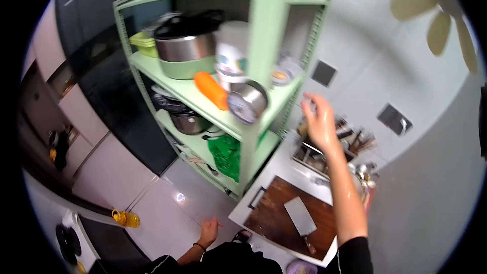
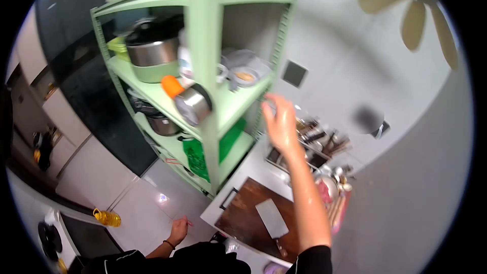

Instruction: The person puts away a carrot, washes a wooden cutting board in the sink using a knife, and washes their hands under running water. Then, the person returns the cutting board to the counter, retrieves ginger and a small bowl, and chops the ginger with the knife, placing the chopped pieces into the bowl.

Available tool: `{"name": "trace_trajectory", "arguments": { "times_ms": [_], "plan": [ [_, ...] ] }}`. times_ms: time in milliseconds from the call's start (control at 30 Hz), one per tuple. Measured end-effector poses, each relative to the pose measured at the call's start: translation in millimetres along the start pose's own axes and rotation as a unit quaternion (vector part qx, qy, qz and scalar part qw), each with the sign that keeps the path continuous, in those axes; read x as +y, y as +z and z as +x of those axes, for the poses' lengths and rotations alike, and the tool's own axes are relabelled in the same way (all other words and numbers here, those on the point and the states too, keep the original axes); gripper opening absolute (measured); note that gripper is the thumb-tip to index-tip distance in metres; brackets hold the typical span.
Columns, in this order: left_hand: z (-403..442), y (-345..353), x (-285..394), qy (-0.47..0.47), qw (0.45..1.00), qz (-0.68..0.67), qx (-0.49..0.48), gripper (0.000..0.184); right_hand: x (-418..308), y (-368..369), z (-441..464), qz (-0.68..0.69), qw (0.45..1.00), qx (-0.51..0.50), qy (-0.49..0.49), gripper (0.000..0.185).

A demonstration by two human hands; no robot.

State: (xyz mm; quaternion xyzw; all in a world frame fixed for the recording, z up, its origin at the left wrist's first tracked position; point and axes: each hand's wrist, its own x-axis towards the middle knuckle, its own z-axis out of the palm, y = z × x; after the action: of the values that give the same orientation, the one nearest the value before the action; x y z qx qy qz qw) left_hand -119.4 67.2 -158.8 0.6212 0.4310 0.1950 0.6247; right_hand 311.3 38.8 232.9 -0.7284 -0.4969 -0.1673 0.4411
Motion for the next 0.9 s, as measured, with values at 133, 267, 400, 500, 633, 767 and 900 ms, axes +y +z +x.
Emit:
{"name": "trace_trajectory", "arguments": {
  "times_ms": [133,267,400,500,633,767,900],
  "plan": [
    [6,-18,6,-0.034,0.998,-0.032,0.051,0.050,35,56,122,-0.092,0.991,-0.095,-0.020,0.030],
    [20,-32,13,-0.036,0.995,-0.033,0.090,0.048,49,70,151,-0.153,0.951,-0.267,0.042,0.025],
    [41,-35,24,-0.030,0.997,-0.045,0.060,0.045,60,78,158,-0.176,0.932,-0.312,0.053,0.037],
    [62,-33,17,0.016,0.999,-0.028,0.037,0.040,78,90,164,-0.216,0.914,-0.337,0.072,0.042],
    [79,-19,29,0.040,0.998,0.005,0.041,0.032,40,71,161,-0.157,0.954,-0.253,0.024,0.040],
    [81,5,30,0.059,0.998,0.024,0.011,0.027,79,86,164,-0.097,0.975,-0.197,0.012,0.041],
    [77,20,76,0.081,0.995,-0.019,-0.047,0.024,46,61,157,-0.010,0.980,-0.159,0.116,0.035]
  ]
}}
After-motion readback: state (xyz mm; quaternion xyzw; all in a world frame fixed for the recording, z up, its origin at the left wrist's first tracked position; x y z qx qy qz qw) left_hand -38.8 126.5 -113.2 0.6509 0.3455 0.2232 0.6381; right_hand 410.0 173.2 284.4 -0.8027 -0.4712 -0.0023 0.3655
